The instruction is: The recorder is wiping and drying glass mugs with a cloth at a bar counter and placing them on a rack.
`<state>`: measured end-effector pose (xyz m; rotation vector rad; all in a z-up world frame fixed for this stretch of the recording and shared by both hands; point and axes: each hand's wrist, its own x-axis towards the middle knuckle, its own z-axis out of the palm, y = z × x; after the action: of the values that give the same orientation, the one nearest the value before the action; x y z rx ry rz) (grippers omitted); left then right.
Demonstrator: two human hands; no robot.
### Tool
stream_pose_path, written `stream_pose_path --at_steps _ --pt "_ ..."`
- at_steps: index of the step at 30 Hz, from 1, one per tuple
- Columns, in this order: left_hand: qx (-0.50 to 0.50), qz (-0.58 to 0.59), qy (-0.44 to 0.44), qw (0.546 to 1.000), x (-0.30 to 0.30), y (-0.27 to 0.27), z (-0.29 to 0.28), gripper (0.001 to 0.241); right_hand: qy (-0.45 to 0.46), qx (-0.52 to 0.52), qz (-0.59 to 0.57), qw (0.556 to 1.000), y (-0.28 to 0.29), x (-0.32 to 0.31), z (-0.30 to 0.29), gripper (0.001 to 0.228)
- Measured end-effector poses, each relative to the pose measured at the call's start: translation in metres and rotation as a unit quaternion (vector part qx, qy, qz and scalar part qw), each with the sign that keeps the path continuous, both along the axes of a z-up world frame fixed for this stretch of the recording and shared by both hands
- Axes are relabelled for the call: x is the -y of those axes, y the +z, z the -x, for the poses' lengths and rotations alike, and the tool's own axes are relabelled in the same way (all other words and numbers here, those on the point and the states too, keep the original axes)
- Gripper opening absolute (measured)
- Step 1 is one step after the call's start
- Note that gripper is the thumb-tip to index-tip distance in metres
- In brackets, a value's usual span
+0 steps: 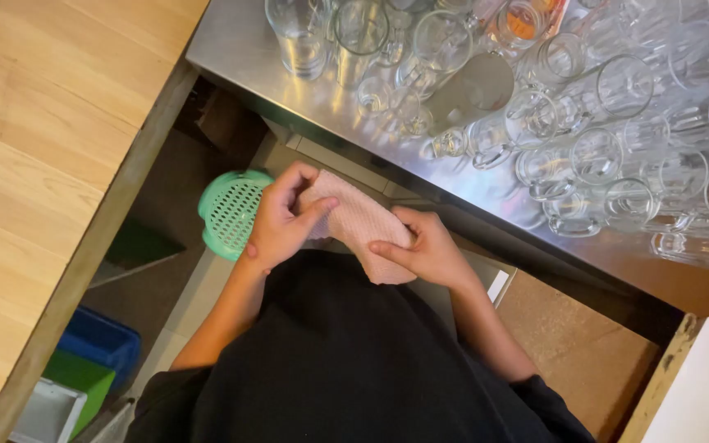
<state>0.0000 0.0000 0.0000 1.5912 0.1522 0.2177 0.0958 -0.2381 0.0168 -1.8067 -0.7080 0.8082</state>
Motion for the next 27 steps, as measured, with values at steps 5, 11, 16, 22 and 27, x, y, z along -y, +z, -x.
stream_pose_path --at_steps 5,11,16,22,27 --pt "0.037 0.042 0.029 0.998 -0.026 -0.024 -0.017 0.022 -0.082 -0.028 -0.031 0.996 -0.026 0.012 -0.001 0.022" --pt "0.047 0.260 -0.020 0.964 -0.040 -0.014 -0.048 0.019 -0.176 -0.311 -0.427 0.831 0.014 -0.032 -0.001 0.050" --pt "0.042 0.166 -0.087 0.981 -0.061 -0.027 -0.064 0.032 -0.149 -0.422 -0.433 0.782 -0.012 -0.062 0.010 0.083" --pt "-0.036 -0.159 -0.073 0.984 -0.109 -0.061 -0.088 0.026 -0.362 -0.405 -0.258 0.799 -0.047 -0.081 0.014 0.052" --pt "0.103 -0.164 0.115 0.974 -0.135 -0.062 -0.135 0.079 -0.380 -0.400 -0.299 0.778 -0.047 -0.091 0.022 0.047"
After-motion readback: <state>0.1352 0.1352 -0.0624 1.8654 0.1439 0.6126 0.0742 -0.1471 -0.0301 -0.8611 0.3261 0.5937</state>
